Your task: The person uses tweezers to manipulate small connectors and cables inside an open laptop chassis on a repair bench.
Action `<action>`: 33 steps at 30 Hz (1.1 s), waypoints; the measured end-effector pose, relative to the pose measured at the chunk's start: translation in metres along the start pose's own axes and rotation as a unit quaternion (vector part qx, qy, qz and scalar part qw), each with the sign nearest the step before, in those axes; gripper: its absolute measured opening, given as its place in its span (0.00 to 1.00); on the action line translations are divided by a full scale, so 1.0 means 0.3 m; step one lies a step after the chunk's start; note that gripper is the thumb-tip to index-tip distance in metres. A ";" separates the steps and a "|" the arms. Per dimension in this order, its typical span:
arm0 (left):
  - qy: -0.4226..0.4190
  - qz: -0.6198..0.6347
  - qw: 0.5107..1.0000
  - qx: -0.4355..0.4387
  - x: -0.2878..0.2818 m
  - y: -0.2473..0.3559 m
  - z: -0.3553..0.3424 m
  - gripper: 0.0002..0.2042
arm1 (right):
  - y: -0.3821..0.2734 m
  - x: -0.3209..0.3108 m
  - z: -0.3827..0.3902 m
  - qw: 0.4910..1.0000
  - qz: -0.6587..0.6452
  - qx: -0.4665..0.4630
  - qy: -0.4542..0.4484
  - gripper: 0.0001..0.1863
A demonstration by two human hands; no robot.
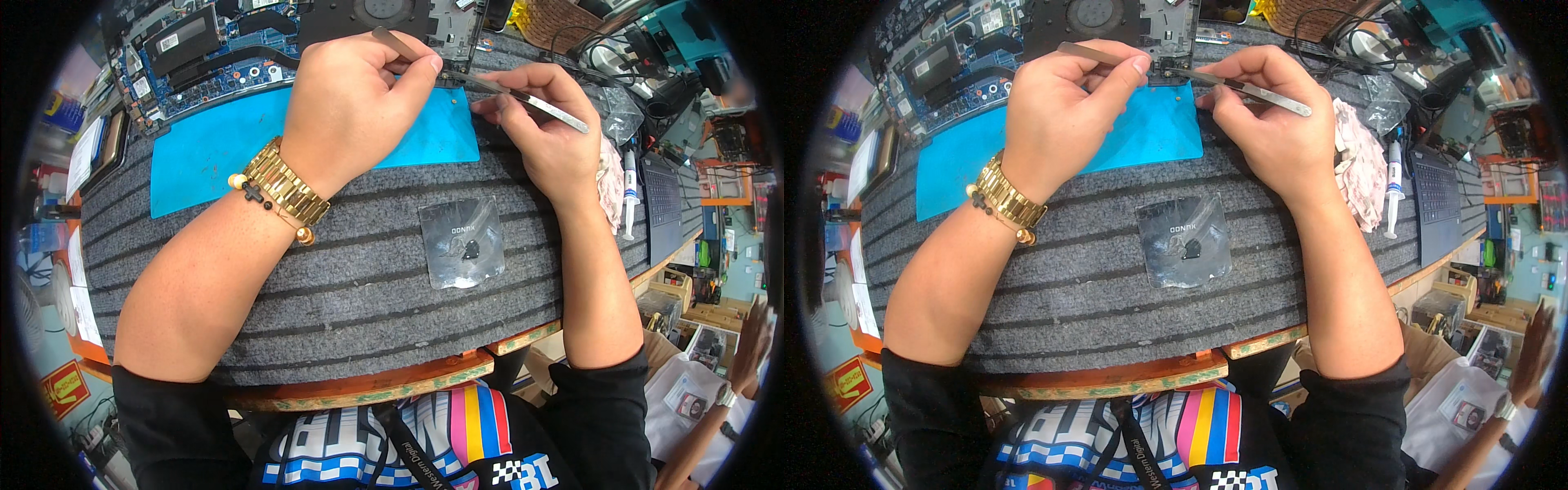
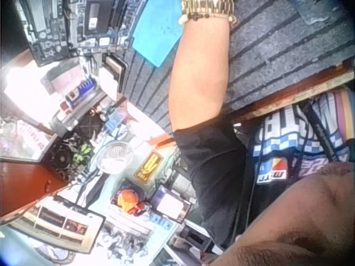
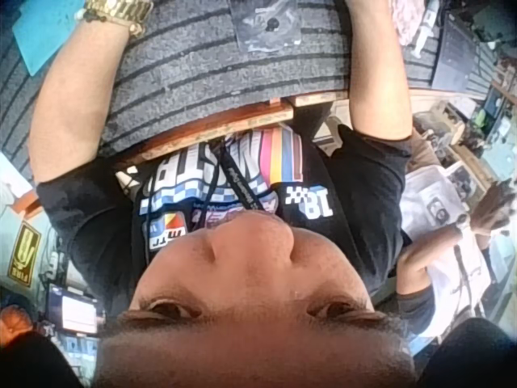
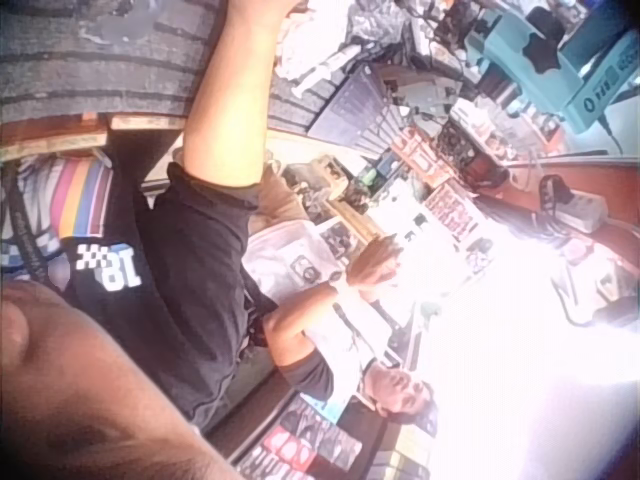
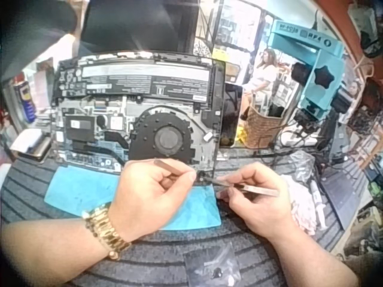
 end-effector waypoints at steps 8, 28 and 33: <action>0.002 -0.005 1.000 0.012 -0.003 0.006 -0.001 0.09 | 0.001 0.002 0.000 1.000 0.007 -0.001 0.006 0.09; -0.008 -0.019 1.000 -0.002 0.002 0.013 -0.008 0.09 | -0.022 0.002 0.001 0.999 0.035 -0.021 0.010 0.11; -0.007 -0.018 1.000 -0.009 0.002 0.010 -0.006 0.09 | -0.013 0.001 0.004 1.000 0.016 -0.009 0.013 0.10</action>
Point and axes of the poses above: each hand's wrist, its own z-axis away from the middle knuckle, its own x-axis out of the palm, y = z × x, the point moved 9 cm from there along -z, towards the middle knuckle, and after that the axes turned 8 degrees about z, right-handed, at the moved point
